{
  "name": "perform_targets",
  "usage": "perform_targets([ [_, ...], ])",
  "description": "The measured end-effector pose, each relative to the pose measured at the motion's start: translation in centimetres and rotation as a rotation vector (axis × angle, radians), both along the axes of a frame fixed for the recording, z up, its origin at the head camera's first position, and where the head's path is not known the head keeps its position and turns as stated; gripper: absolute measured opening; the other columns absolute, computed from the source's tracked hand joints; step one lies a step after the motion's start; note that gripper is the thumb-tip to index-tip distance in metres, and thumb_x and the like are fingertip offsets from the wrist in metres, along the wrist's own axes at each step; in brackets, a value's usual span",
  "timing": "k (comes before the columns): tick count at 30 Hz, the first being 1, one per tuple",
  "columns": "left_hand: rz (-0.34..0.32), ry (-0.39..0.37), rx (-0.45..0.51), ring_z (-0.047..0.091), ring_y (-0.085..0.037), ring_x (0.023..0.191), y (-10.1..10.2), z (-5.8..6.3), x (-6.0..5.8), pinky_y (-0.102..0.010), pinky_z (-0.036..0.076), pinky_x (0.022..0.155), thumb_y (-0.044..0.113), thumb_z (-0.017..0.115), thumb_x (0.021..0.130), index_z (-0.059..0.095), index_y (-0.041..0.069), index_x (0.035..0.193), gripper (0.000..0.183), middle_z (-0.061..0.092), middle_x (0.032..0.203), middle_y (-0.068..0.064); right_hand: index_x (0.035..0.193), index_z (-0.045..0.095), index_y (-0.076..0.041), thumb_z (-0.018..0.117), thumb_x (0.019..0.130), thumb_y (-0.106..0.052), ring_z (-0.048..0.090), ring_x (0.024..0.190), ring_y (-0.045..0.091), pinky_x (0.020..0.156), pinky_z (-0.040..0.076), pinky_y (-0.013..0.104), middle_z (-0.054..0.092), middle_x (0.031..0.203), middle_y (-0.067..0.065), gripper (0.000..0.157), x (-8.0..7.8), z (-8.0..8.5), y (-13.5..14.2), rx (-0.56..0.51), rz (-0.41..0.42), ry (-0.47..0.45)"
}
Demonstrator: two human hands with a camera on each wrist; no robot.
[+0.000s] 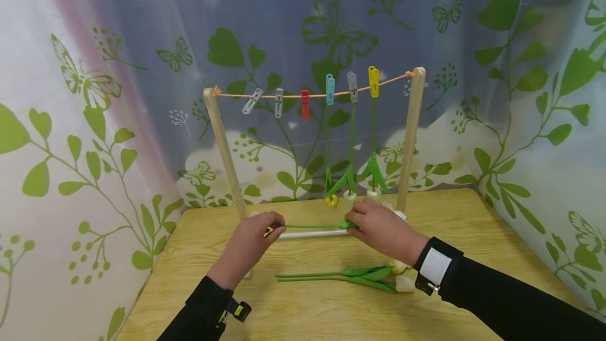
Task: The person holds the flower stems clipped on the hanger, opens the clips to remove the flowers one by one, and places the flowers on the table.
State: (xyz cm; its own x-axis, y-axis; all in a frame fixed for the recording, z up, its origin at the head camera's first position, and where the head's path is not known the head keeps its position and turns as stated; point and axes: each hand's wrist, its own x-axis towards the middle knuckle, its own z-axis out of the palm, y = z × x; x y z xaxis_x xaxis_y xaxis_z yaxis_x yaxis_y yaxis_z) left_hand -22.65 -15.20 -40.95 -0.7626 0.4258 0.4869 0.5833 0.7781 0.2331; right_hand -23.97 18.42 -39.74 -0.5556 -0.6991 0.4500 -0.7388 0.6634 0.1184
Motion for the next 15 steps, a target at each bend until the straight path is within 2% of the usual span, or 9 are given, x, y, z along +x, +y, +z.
perform_targets([
  [5,0.012,0.025,-0.020,0.068,-0.003,0.089,0.0,-0.8,-0.1,-0.024,0.057,0.071,0.025,0.072,0.100,0.068,0.027,0.109,0.010,0.072,0.102,0.013,0.109,0.076,-0.011,0.083,0.090,-0.022,0.063,0.088,0.016,0.072,0.060,0.028,0.064,0.097,-0.001,0.023,0.0,-0.7,0.0,-0.017,0.004,0.006],
  [11,-0.006,0.032,0.007,0.069,-0.006,0.098,0.3,-2.0,-0.1,-0.024,0.060,0.080,0.019,0.074,0.099,0.067,0.024,0.112,0.015,0.071,0.105,0.010,0.109,0.077,-0.011,0.084,0.089,-0.022,0.061,0.088,0.015,0.072,0.060,0.027,0.064,0.096,-0.002,0.023,0.0,-1.9,0.2,-0.040,0.005,0.008],
  [15,-0.005,0.023,0.007,0.070,-0.006,0.097,0.4,-2.5,0.1,-0.024,0.060,0.079,0.020,0.073,0.099,0.067,0.024,0.112,0.014,0.071,0.105,0.009,0.107,0.077,-0.011,0.086,0.086,-0.020,0.061,0.087,0.015,0.070,0.060,0.027,0.064,0.095,-0.002,0.024,0.2,-2.6,0.2,-0.062,0.000,0.017],
])
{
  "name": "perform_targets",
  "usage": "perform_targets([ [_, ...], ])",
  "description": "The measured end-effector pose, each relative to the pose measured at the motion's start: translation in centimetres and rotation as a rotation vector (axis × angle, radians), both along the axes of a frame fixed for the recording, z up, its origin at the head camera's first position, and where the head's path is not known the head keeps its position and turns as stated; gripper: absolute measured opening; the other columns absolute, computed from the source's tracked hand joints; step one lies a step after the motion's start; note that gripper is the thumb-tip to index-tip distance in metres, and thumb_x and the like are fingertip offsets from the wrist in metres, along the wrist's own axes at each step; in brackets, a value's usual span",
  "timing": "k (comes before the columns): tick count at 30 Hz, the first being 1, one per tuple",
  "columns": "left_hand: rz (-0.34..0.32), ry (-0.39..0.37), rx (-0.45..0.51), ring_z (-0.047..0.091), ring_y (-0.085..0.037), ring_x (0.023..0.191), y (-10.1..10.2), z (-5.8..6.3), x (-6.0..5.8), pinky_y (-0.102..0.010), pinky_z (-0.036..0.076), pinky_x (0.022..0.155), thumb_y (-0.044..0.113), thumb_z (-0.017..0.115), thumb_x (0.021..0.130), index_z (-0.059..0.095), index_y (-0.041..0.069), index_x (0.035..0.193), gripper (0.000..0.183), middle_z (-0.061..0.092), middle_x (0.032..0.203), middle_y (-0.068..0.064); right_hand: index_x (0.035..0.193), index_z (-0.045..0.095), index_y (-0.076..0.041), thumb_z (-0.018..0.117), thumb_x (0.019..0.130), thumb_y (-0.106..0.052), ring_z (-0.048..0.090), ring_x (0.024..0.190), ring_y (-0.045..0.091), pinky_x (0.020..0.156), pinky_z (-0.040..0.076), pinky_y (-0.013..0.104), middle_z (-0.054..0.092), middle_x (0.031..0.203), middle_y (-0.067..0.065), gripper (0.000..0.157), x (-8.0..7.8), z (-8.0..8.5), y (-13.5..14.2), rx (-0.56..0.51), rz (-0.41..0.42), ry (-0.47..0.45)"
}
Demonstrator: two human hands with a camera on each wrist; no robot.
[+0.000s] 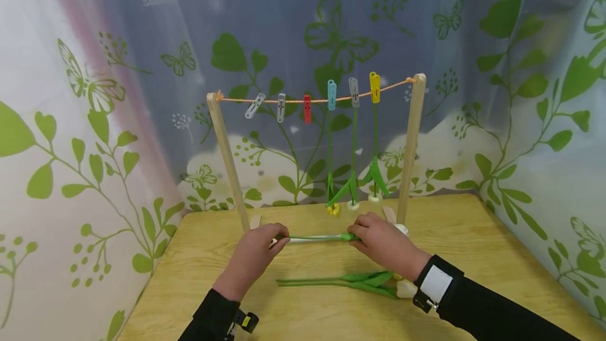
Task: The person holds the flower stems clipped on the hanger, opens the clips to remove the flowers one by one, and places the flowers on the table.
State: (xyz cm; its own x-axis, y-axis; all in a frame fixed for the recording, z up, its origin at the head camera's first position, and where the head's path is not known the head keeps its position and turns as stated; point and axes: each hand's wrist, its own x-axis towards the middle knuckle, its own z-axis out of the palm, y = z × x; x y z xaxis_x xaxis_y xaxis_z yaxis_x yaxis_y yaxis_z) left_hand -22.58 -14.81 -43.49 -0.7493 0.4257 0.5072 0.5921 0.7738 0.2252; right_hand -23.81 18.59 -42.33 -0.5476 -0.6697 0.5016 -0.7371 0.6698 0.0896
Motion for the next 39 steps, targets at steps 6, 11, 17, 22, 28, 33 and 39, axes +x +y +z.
perform_targets([
  [6,0.005,-0.028,0.005,0.070,-0.005,0.098,0.2,-1.0,0.1,-0.023,0.060,0.081,0.020,0.072,0.100,0.067,0.024,0.113,0.015,0.071,0.106,0.010,0.106,0.077,-0.013,0.086,0.086,-0.020,0.058,0.084,0.014,0.068,0.058,0.025,0.062,0.094,-0.003,0.023,0.2,-0.7,-0.1,0.003,-0.023,-0.006],
  [11,0.011,-0.020,0.011,0.070,-0.006,0.097,0.3,-1.4,0.1,-0.023,0.060,0.082,0.018,0.073,0.099,0.067,0.022,0.114,0.017,0.071,0.106,0.009,0.107,0.077,-0.014,0.084,0.089,-0.021,0.056,0.084,0.013,0.068,0.058,0.025,0.062,0.095,-0.004,0.021,0.4,-1.1,-0.1,0.012,-0.048,-0.037],
  [17,0.025,-0.007,0.007,0.071,-0.005,0.090,0.3,-1.6,0.3,-0.023,0.060,0.073,0.019,0.077,0.096,0.070,0.022,0.109,0.015,0.072,0.101,0.010,0.107,0.076,-0.013,0.084,0.089,-0.021,0.057,0.086,0.014,0.069,0.059,0.025,0.062,0.096,-0.003,0.021,0.6,-1.7,-0.4,0.001,-0.054,-0.066],
  [22,0.025,-0.057,-0.013,0.071,-0.006,0.095,0.2,-2.3,0.7,-0.025,0.060,0.080,0.021,0.074,0.098,0.069,0.023,0.111,0.015,0.072,0.104,0.010,0.111,0.075,-0.012,0.084,0.089,-0.022,0.059,0.089,0.015,0.070,0.060,0.026,0.062,0.097,-0.003,0.026,0.9,-2.4,-0.5,-0.009,-0.076,-0.115],
  [28,0.024,-0.067,-0.032,0.069,-0.005,0.088,0.0,-3.2,0.8,-0.026,0.059,0.073,0.020,0.076,0.096,0.068,0.024,0.107,0.014,0.071,0.099,0.011,0.111,0.070,-0.013,0.084,0.089,-0.022,0.064,0.095,0.016,0.073,0.062,0.026,0.065,0.103,-0.002,0.028,1.2,-3.3,-0.7,-0.033,-0.077,-0.164],
  [33,0.006,-0.028,-0.084,0.059,-0.001,0.069,0.1,-3.9,0.3,-0.023,0.050,0.058,0.020,0.080,0.093,0.067,0.027,0.097,0.015,0.068,0.085,0.014,0.106,0.067,-0.014,0.086,0.087,-0.020,0.064,0.092,0.016,0.072,0.062,0.027,0.066,0.100,-0.003,0.027,1.2,-4.1,-1.0,-0.033,-0.081,-0.192],
  [39,0.022,-0.036,-0.125,0.057,-0.001,0.064,0.2,-4.8,0.1,-0.022,0.049,0.055,0.022,0.083,0.090,0.070,0.028,0.091,0.015,0.068,0.080,0.014,0.100,0.066,-0.016,0.087,0.085,-0.020,0.063,0.089,0.014,0.071,0.060,0.028,0.063,0.096,-0.005,0.027,1.4,-5.1,-1.3,-0.020,-0.079,-0.179],
])
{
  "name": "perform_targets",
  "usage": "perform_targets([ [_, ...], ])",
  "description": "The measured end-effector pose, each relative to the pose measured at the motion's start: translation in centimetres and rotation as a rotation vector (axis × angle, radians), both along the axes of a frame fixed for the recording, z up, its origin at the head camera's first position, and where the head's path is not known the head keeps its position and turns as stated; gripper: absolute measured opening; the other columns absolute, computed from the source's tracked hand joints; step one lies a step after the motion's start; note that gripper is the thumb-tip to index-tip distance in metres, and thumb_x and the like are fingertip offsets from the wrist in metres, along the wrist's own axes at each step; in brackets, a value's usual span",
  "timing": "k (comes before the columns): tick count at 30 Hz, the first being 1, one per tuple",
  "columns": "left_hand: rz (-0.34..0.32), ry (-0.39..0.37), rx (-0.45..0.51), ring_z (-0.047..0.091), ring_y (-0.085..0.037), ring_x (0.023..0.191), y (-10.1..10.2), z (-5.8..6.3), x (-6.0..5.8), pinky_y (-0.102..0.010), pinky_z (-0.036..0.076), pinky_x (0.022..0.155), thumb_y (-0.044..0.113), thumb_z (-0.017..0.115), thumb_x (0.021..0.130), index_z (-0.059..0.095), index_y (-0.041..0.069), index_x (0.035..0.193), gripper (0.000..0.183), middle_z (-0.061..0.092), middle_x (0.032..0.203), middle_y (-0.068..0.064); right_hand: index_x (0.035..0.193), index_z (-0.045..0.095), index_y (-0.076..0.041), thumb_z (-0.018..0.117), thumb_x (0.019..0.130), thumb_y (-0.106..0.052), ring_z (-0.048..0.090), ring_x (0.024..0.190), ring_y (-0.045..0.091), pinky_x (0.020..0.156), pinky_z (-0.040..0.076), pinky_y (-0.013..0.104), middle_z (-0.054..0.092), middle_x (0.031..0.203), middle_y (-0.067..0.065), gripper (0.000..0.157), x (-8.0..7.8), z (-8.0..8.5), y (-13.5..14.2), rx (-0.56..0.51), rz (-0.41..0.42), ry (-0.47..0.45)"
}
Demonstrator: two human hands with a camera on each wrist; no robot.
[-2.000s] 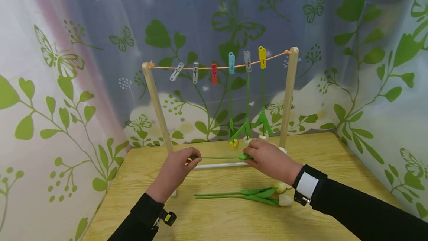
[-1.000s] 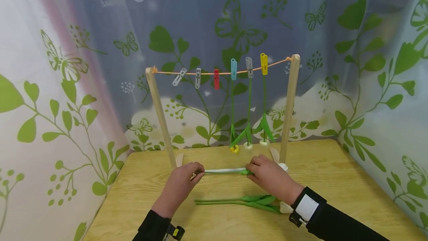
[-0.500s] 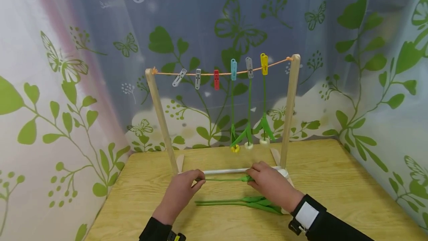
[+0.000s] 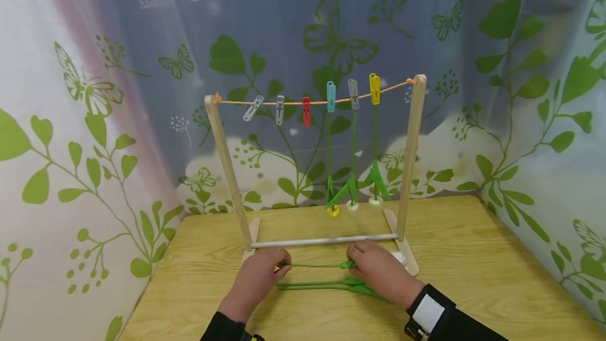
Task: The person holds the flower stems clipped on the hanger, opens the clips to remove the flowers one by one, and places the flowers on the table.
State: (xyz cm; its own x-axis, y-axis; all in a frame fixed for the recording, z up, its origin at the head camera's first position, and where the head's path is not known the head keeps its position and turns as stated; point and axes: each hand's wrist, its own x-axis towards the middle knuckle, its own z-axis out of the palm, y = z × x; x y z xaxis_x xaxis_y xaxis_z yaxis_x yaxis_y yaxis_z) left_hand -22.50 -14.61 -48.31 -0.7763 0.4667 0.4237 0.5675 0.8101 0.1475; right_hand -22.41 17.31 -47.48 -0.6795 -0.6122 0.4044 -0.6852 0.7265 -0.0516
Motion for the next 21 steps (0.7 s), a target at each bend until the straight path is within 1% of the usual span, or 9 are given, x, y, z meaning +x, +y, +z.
perform_targets([
  [3,0.001,-0.024,-0.001,0.058,-0.002,0.063,0.1,-0.1,-0.2,-0.022,0.049,0.054,0.022,0.083,0.090,0.070,0.027,0.090,0.014,0.069,0.079,0.013,0.097,0.065,-0.016,0.088,0.084,-0.021,0.062,0.086,0.013,0.069,0.060,0.028,0.061,0.092,-0.006,0.026,0.0,-0.3,-0.2,0.004,-0.009,-0.006],
  [6,-0.004,-0.065,-0.007,0.058,-0.002,0.065,0.3,-0.1,-0.3,-0.022,0.048,0.055,0.023,0.083,0.090,0.071,0.026,0.090,0.013,0.069,0.080,0.013,0.094,0.065,-0.017,0.087,0.085,-0.024,0.060,0.083,0.012,0.066,0.058,0.026,0.060,0.088,-0.008,0.025,-0.1,-0.6,-0.2,0.015,-0.030,-0.023],
  [10,-0.002,-0.100,-0.031,0.059,-0.005,0.068,0.6,-0.4,-0.2,-0.023,0.049,0.057,0.025,0.082,0.090,0.074,0.026,0.090,0.009,0.070,0.080,0.014,0.095,0.065,-0.018,0.087,0.084,-0.025,0.058,0.081,0.012,0.065,0.056,0.025,0.061,0.089,-0.009,0.025,-0.3,-1.4,-0.2,0.029,-0.042,-0.039],
  [15,0.002,-0.100,-0.060,0.061,-0.008,0.071,0.5,-1.1,0.1,-0.025,0.051,0.058,0.025,0.083,0.090,0.075,0.028,0.086,0.009,0.069,0.078,0.016,0.095,0.065,-0.019,0.088,0.083,-0.023,0.058,0.082,0.012,0.067,0.057,0.026,0.062,0.090,-0.008,0.027,-0.2,-2.6,-0.3,0.021,-0.028,-0.059],
  [18,-0.002,-0.102,-0.063,0.063,-0.009,0.073,0.4,-1.4,0.2,-0.025,0.052,0.060,0.025,0.083,0.090,0.076,0.028,0.086,0.008,0.069,0.078,0.016,0.095,0.065,-0.019,0.088,0.083,-0.022,0.058,0.082,0.012,0.066,0.057,0.026,0.062,0.090,-0.008,0.027,-0.1,-2.8,-0.4,0.011,-0.034,-0.084],
  [21,-0.001,-0.110,-0.053,0.063,-0.009,0.074,0.3,-1.6,0.2,-0.024,0.052,0.059,0.025,0.083,0.089,0.077,0.028,0.087,0.007,0.071,0.080,0.016,0.094,0.065,-0.019,0.089,0.082,-0.022,0.058,0.081,0.012,0.066,0.056,0.027,0.062,0.089,-0.008,0.027,0.0,-2.8,-0.6,0.001,-0.038,-0.090],
])
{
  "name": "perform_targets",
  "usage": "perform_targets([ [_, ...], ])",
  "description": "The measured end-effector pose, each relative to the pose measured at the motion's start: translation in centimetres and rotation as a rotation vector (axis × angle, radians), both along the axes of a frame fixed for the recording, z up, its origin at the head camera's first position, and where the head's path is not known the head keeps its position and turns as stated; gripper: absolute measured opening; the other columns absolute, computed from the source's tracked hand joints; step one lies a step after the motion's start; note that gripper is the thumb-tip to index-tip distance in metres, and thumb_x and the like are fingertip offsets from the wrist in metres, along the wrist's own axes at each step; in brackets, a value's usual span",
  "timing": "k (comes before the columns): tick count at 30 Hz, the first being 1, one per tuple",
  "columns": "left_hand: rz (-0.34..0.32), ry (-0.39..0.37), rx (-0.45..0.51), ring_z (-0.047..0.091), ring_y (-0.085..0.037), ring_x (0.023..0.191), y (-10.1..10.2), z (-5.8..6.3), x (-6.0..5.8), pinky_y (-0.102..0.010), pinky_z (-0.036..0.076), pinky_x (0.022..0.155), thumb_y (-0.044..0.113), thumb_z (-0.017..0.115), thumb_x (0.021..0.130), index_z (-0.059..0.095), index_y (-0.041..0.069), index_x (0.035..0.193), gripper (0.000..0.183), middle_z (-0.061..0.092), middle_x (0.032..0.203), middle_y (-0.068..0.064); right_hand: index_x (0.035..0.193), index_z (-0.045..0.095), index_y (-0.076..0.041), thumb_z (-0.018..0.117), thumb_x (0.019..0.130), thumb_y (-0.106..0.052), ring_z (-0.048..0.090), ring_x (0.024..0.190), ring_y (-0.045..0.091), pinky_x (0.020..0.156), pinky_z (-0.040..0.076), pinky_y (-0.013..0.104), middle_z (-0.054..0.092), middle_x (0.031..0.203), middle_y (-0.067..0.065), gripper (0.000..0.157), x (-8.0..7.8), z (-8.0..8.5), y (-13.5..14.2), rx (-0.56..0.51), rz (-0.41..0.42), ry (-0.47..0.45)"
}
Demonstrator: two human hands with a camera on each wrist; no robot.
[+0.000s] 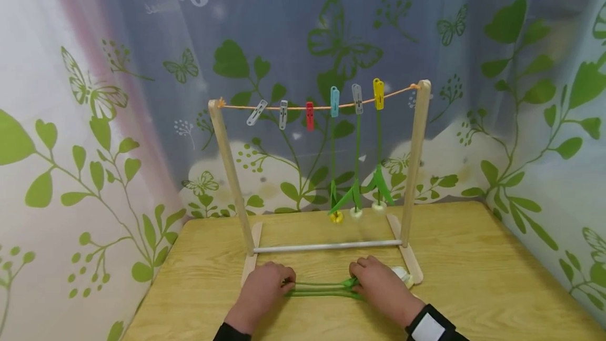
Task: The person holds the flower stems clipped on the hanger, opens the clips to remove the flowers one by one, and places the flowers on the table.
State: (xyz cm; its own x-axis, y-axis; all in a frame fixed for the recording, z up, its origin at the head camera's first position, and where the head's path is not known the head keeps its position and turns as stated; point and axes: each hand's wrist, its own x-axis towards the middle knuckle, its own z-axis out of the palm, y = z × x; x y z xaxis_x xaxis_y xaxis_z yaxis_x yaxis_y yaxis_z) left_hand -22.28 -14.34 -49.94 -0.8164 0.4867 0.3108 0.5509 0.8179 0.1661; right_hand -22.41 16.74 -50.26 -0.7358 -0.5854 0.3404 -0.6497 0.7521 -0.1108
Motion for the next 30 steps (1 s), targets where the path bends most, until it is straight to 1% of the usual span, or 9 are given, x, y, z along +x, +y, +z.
perform_targets([
  [4,0.004,0.004,0.012,0.063,-0.007,0.074,0.1,-0.1,-0.2,-0.025,0.055,0.062,0.025,0.084,0.088,0.077,0.028,0.087,0.007,0.071,0.081,0.017,0.093,0.065,-0.020,0.089,0.082,-0.021,0.059,0.081,0.012,0.066,0.057,0.027,0.063,0.089,-0.008,0.026,-0.2,0.1,-0.1,-0.002,-0.027,-0.013],
  [6,0.005,0.000,0.022,0.063,-0.006,0.074,0.2,-0.2,-0.3,-0.028,0.058,0.068,0.026,0.083,0.089,0.077,0.029,0.086,0.008,0.070,0.081,0.018,0.092,0.066,-0.019,0.089,0.081,-0.020,0.058,0.080,0.012,0.065,0.056,0.028,0.063,0.088,-0.008,0.026,-0.2,0.1,-0.1,-0.012,-0.039,-0.043],
  [8,0.012,-0.017,0.030,0.063,-0.005,0.074,0.3,-0.4,-0.2,-0.029,0.058,0.069,0.026,0.082,0.089,0.075,0.029,0.085,0.009,0.069,0.080,0.019,0.091,0.066,-0.018,0.089,0.081,-0.019,0.059,0.078,0.012,0.064,0.056,0.028,0.063,0.087,-0.008,0.025,-0.2,0.1,-0.1,-0.028,-0.047,-0.084],
  [12,0.024,-0.049,0.029,0.062,-0.005,0.072,0.4,-0.8,0.0,-0.027,0.056,0.062,0.027,0.082,0.090,0.073,0.031,0.081,0.013,0.068,0.079,0.021,0.088,0.065,-0.018,0.089,0.081,-0.017,0.060,0.076,0.012,0.061,0.054,0.027,0.061,0.084,-0.008,0.025,0.0,-0.2,-0.2,-0.066,-0.061,-0.170],
  [14,0.028,-0.060,0.033,0.061,-0.005,0.071,0.2,-0.9,0.2,-0.025,0.052,0.057,0.027,0.082,0.090,0.073,0.031,0.080,0.014,0.068,0.079,0.021,0.087,0.064,-0.019,0.089,0.081,-0.017,0.060,0.076,0.011,0.061,0.053,0.027,0.060,0.084,-0.009,0.026,0.1,-0.3,-0.3,-0.080,-0.075,-0.192],
  [20,0.029,-0.131,0.058,0.055,0.000,0.067,-0.3,-1.2,1.0,-0.023,0.048,0.055,0.025,0.082,0.089,0.072,0.031,0.078,0.017,0.064,0.075,0.024,0.088,0.065,-0.017,0.088,0.082,-0.016,0.060,0.076,0.012,0.061,0.054,0.026,0.059,0.084,-0.009,0.024,0.8,-0.4,-0.9,-0.101,-0.070,-0.240],
  [24,0.024,-0.117,0.067,0.057,0.000,0.067,-0.4,-1.2,1.0,-0.023,0.049,0.056,0.024,0.082,0.090,0.072,0.031,0.078,0.017,0.065,0.075,0.024,0.090,0.065,-0.016,0.088,0.082,-0.016,0.060,0.078,0.012,0.062,0.054,0.027,0.059,0.085,-0.008,0.024,0.9,0.0,-1.0,-0.106,-0.074,-0.258],
  [27,0.018,-0.098,0.064,0.059,-0.001,0.068,-0.2,-1.2,0.7,-0.024,0.051,0.057,0.024,0.082,0.090,0.073,0.031,0.080,0.015,0.066,0.076,0.023,0.091,0.066,-0.016,0.088,0.082,-0.017,0.060,0.078,0.013,0.062,0.054,0.027,0.059,0.085,-0.007,0.023,0.7,0.4,-0.7,-0.112,-0.081,-0.260],
  [30,0.019,-0.100,0.057,0.060,-0.002,0.069,0.0,-1.1,0.4,-0.024,0.052,0.057,0.025,0.082,0.089,0.073,0.030,0.082,0.013,0.066,0.077,0.022,0.094,0.068,-0.015,0.088,0.083,-0.020,0.060,0.079,0.014,0.063,0.055,0.029,0.060,0.087,-0.006,0.024,0.6,0.9,-0.3,-0.116,-0.088,-0.253],
])
